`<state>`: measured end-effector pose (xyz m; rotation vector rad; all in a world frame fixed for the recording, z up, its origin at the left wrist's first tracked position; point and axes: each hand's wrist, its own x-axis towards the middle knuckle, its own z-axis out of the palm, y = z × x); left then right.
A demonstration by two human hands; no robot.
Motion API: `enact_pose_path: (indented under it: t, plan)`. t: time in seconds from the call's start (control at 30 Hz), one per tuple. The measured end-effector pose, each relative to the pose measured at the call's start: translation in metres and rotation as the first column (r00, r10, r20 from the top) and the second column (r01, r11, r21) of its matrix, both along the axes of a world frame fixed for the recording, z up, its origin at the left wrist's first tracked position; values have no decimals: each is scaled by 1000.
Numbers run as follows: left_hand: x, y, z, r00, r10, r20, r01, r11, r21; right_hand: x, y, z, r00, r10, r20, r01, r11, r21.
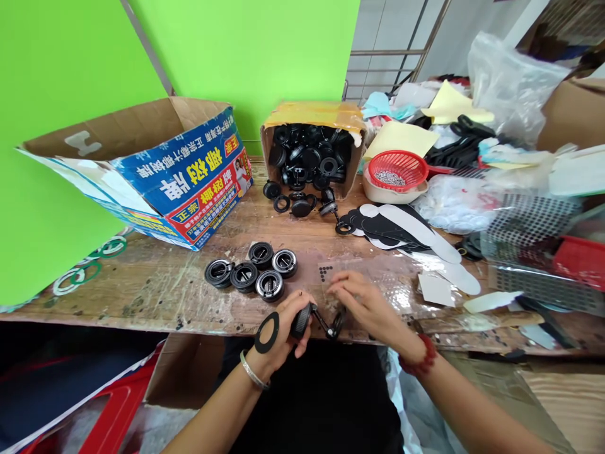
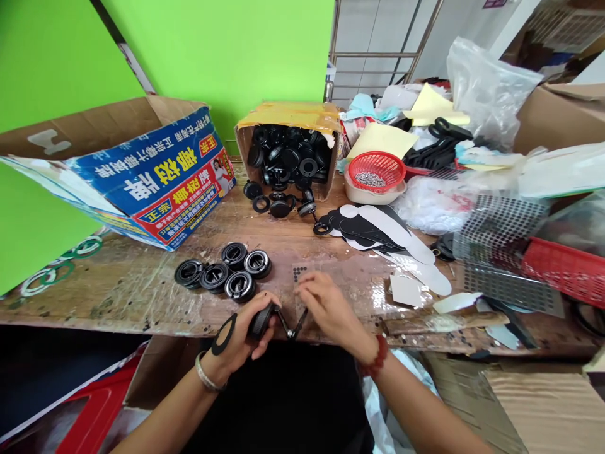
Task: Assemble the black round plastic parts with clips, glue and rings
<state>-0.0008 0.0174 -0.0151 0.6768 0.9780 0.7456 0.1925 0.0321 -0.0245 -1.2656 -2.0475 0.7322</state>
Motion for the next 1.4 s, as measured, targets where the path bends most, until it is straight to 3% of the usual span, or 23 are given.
enact_pose_path:
  t: [0.07, 0.13, 0.3, 0.5, 0.6, 0.67, 0.8, 0.87, 0.97, 1.13, 1.4]
  plan:
    - [-2, 2, 0, 998, 55, 10, -55, 998, 0, 0, 21, -9, 989, -122, 81, 123, 992, -2]
    - [-4, 4, -2, 995, 95, 24, -94, 996, -5, -6, 36, -17, 963, -158, 219, 155, 987, 31]
    - [-10, 7, -4, 990, 134, 51, -134, 991, -3, -22, 48, -19, 871, -123, 476, 78, 991, 112]
    - [-10, 5, 3, 987, 154, 36, -155, 987, 49, -28, 46, -19, 795, -144, 590, 30, 980, 198]
    - [-8, 3, 8, 979, 202, 10, -202, 975, 95, -26, 41, -25, 835, -184, 518, 66, 969, 238]
    - [-7, 2, 11, 965, 260, -27, -255, 959, 125, -23, 36, -25, 905, -236, 355, 152, 957, 247]
    - [-3, 2, 12, 929, 352, -115, -322, 922, 216, -19, 16, -8, 945, -314, -93, 327, 915, 237]
    - [-1, 3, 12, 918, 368, -146, -324, 910, 258, -22, 2, 4, 944, -283, -170, 316, 922, 222]
    - [4, 3, 12, 908, 378, -179, -313, 899, 307, -30, -14, 13, 961, -246, -125, 272, 917, 292]
    - [10, 0, 13, 902, 384, -197, -307, 892, 331, -38, -21, 10, 968, -250, -20, 230, 853, 468]
    - [12, 0, 10, 894, 392, -216, -316, 895, 315, -35, -20, 12, 973, -210, 93, 139, 860, 492]
